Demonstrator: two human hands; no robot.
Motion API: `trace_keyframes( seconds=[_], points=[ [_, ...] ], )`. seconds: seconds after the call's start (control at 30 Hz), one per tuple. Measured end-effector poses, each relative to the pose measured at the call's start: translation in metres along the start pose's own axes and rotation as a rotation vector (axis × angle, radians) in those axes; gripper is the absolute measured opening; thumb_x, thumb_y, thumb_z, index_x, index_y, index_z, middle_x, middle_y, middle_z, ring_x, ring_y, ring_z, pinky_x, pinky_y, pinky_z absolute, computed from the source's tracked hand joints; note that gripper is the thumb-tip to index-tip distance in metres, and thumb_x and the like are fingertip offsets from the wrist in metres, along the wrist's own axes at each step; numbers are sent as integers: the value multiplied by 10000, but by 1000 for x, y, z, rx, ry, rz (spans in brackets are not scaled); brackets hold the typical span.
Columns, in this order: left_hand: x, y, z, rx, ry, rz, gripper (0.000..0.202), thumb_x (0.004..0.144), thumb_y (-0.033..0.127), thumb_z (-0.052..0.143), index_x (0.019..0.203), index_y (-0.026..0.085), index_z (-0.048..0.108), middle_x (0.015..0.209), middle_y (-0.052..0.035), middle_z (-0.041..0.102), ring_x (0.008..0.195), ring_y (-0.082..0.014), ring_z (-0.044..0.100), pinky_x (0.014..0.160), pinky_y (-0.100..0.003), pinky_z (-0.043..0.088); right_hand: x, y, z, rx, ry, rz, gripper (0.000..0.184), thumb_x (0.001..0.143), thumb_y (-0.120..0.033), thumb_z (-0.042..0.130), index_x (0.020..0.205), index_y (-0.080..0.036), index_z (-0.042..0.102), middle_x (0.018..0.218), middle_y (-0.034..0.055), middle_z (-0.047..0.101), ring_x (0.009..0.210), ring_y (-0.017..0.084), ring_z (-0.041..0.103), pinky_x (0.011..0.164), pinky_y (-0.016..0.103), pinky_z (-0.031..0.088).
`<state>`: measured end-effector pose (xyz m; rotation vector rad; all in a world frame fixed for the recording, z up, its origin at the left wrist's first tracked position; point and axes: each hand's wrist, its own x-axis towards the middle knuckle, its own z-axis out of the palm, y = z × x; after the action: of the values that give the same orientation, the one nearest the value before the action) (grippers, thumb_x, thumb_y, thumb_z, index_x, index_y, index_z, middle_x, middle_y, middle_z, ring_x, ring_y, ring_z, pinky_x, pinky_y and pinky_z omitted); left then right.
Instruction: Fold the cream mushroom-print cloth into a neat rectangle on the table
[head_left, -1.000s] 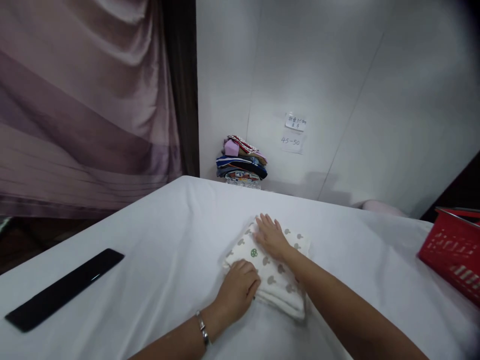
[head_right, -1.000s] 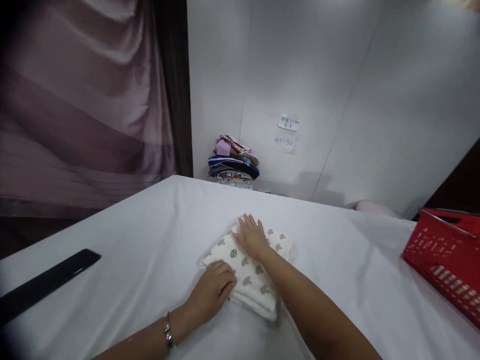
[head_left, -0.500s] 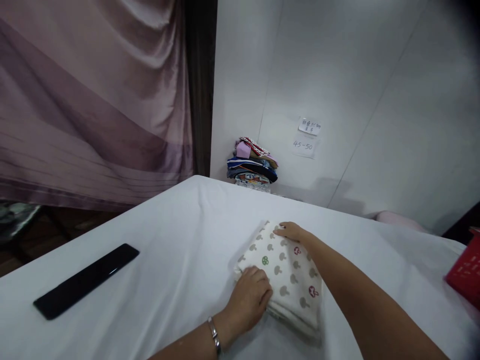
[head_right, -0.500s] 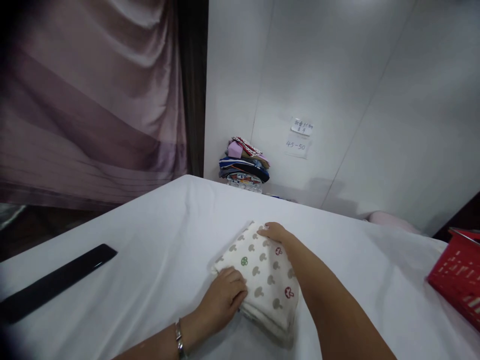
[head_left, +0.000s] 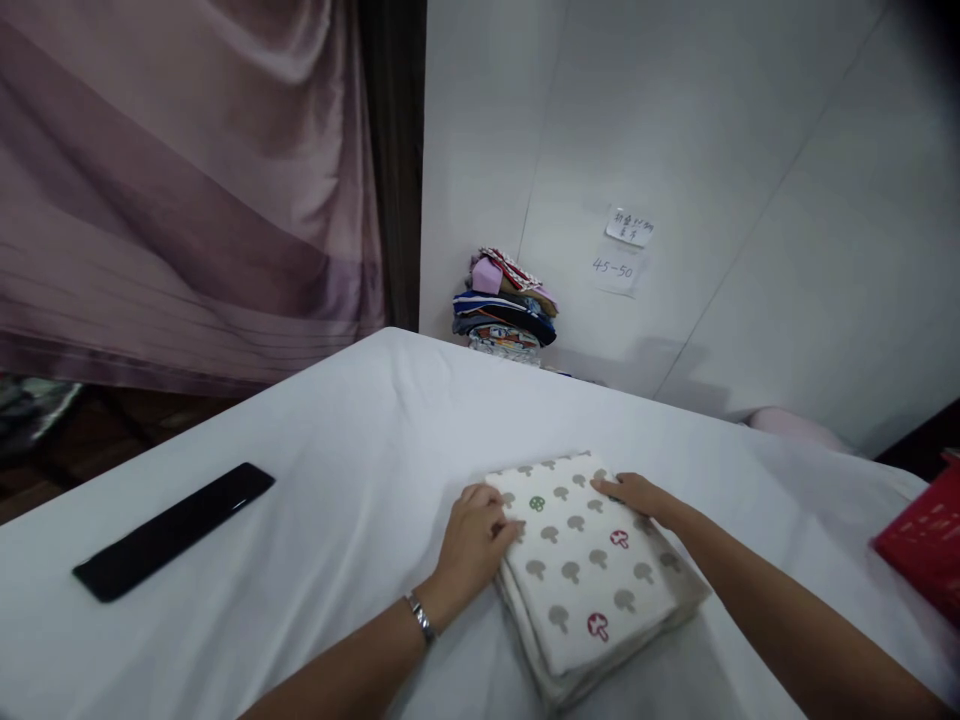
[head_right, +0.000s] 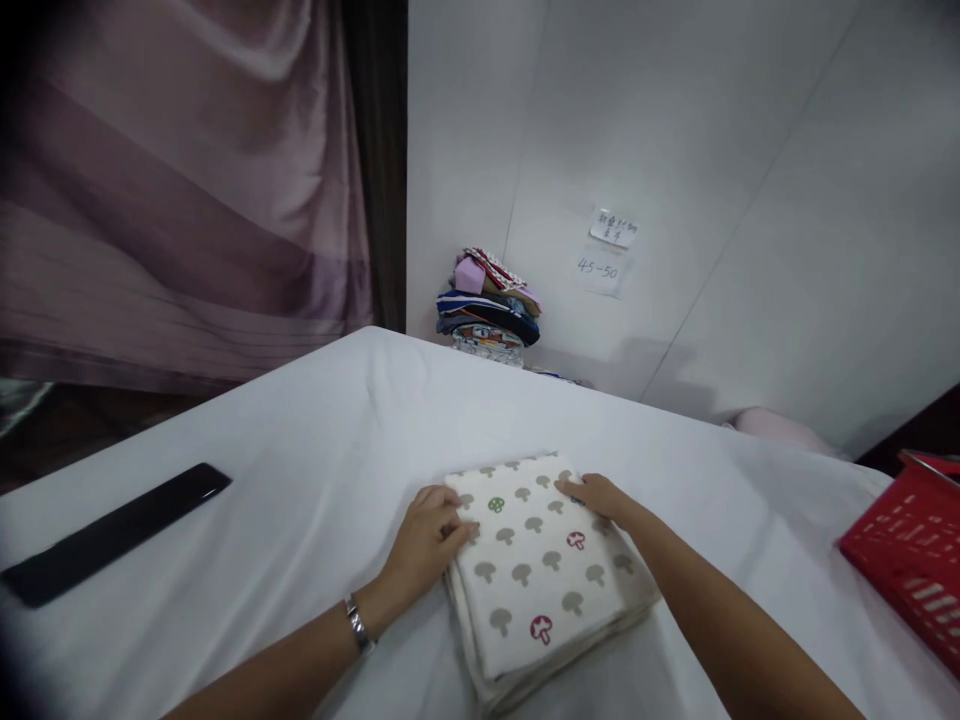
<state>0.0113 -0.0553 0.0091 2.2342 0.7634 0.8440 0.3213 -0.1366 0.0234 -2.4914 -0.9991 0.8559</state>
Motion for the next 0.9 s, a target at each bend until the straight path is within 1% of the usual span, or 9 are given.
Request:
trace_keyframes(
  seconds=[0.1, 0.13, 0.23, 0.33, 0.43, 0.6, 0.7, 0.8, 0.9],
  points=[
    [1, 1, 1, 34, 51, -181, 122, 731, 275, 611, 714, 187, 528, 934, -34, 541, 937, -213, 489, 798, -362, 409, -1, -7, -7, 66, -84, -6, 779, 644, -694, 580, 1136, -90, 565, 1215, 215, 553, 1043, 322, 572, 808, 386, 473],
    [1, 0, 2, 34, 73, -237, 162, 716, 289, 621, 804, 186, 532, 983, -43, 535, 954, -217, 494, 806, -361, 411, 0, -10, -8, 112, -105, -32, 743, 652, -692, 576, 1110, -108, 573, 1181, 195, 581, 1013, 305, 590, 781, 370, 485],
    [1, -2, 2, -16, 91, -387, 489, 686, 340, 650, 1108, 174, 468, 1154, -99, 511, 1054, -246, 502, 866, -360, 396, 7, -20, -9, 238, -157, -71, 644, 654, -661, 609, 1042, -147, 590, 1106, 154, 633, 952, 274, 620, 739, 337, 502],
    [3, -4, 0, -94, 31, -527, 726, 673, 372, 668, 1286, 168, 337, 1230, -144, 514, 1108, -271, 510, 897, -352, 384, 11, -24, -7, 321, -186, -61, 572, 635, -579, 685, 994, -142, 600, 1050, 169, 656, 910, 270, 637, 710, 321, 518],
    [5, -4, -2, -130, 15, -625, 810, 672, 391, 665, 1337, 149, 271, 1217, -156, 537, 1085, -269, 539, 893, -346, 393, 8, -24, -6, 476, -229, -75, 537, 642, -512, 712, 1001, -132, 585, 1018, 181, 666, 866, 264, 652, 686, 326, 540],
    [10, 1, -3, -197, 13, -697, 855, 664, 321, 676, 1360, 120, 223, 1189, -161, 551, 1060, -255, 552, 862, -338, 431, -7, -26, -18, 746, -345, -205, 532, 637, -382, 742, 1065, -152, 526, 1002, 141, 678, 824, 249, 668, 699, 369, 562],
    [13, 8, -4, -374, -10, -786, 916, 682, 284, 670, 1396, 96, 128, 1220, -192, 519, 1029, -244, 566, 778, -318, 482, -20, -31, -32, 807, -353, -279, 527, 623, -294, 747, 1074, -155, 512, 990, 131, 680, 820, 255, 668, 702, 379, 562],
    [13, 14, -5, -622, 0, -850, 957, 704, 266, 672, 1417, 121, 50, 1265, -195, 487, 998, -215, 587, 740, -290, 507, -33, -36, -46, 822, -323, -337, 532, 604, -226, 743, 1079, -160, 512, 979, 113, 681, 816, 244, 666, 733, 376, 552],
    [7, 16, -8, -776, -11, -821, 888, 690, 267, 697, 1396, 155, 170, 1234, -175, 535, 984, -217, 607, 770, -316, 515, -46, -42, -56, 814, -288, -380, 540, 592, -195, 739, 1083, -166, 515, 968, 95, 678, 808, 232, 660, 747, 368, 542]
  ],
)
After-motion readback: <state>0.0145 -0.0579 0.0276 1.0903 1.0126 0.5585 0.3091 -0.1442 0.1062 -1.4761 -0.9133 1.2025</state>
